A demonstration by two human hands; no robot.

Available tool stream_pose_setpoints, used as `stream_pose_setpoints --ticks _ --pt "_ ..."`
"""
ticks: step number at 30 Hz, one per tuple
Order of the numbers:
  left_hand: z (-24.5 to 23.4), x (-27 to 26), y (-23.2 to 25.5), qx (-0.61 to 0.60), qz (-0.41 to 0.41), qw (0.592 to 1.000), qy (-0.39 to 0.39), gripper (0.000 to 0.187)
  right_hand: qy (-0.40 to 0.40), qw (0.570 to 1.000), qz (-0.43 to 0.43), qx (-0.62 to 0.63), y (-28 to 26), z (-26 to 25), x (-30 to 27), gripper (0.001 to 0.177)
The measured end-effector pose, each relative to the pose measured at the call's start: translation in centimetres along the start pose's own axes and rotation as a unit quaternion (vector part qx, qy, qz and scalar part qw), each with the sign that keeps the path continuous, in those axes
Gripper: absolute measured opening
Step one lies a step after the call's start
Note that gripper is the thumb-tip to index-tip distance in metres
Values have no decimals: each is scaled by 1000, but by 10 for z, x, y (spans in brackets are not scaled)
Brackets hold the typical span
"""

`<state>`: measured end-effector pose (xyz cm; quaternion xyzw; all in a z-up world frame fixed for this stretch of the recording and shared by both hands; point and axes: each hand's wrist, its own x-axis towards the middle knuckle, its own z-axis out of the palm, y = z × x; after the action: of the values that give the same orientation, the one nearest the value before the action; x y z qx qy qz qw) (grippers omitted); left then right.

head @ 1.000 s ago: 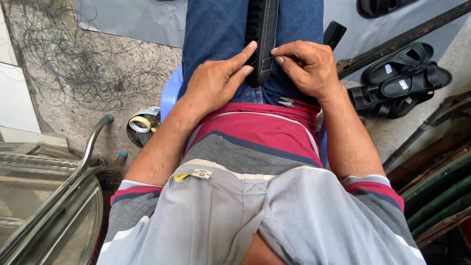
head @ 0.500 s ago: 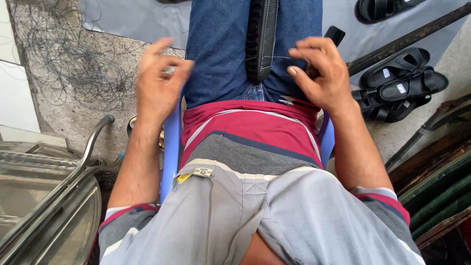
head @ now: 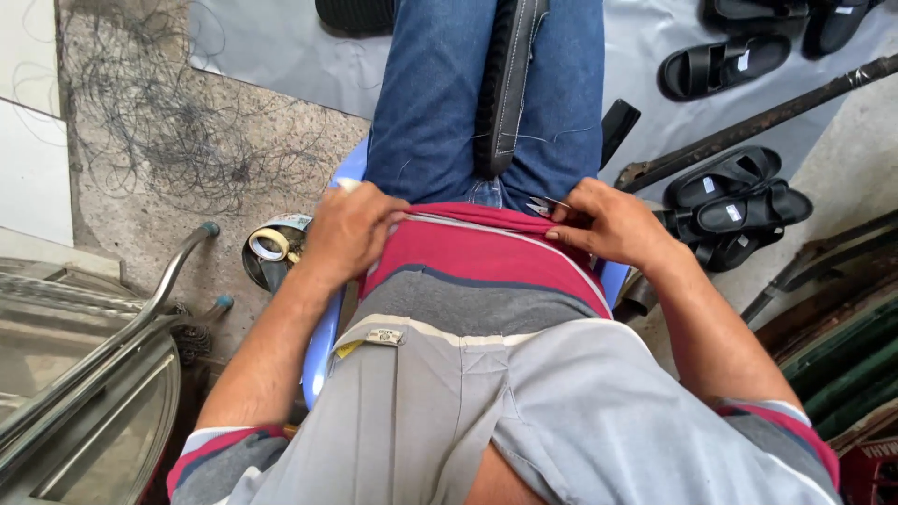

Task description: Hand-sewing a black leather strap for a sandal using a needle and thread.

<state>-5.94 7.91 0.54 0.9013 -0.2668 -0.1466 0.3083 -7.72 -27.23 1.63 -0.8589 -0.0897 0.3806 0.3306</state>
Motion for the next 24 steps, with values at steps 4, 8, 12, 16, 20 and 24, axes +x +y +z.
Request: stream_pose_setpoints --ticks 4,8,12,16,20,24 --pt "-1 -8 -36 18 -72 997 1 10 -9 991 -117 -62 -5 -18 20 23" --pt "-58 6 -23 -42 -351 933 -66 23 186 969 -160 -43 -30 -31 51 19" --pt "-79 20 -12 81 -366 925 57 52 310 946 -77 -54 -52 -35 96 43" --pt "-30 47 -8 1 -119 981 155 71 260 961 39 -82 -74 -16 106 80" --pt "22 70 17 12 -12 1000 25 93 244 966 76 -44 -79 -8 101 77" --pt "39 76 33 -85 33 996 -5 98 255 963 79 -34 -85 -6 91 75"
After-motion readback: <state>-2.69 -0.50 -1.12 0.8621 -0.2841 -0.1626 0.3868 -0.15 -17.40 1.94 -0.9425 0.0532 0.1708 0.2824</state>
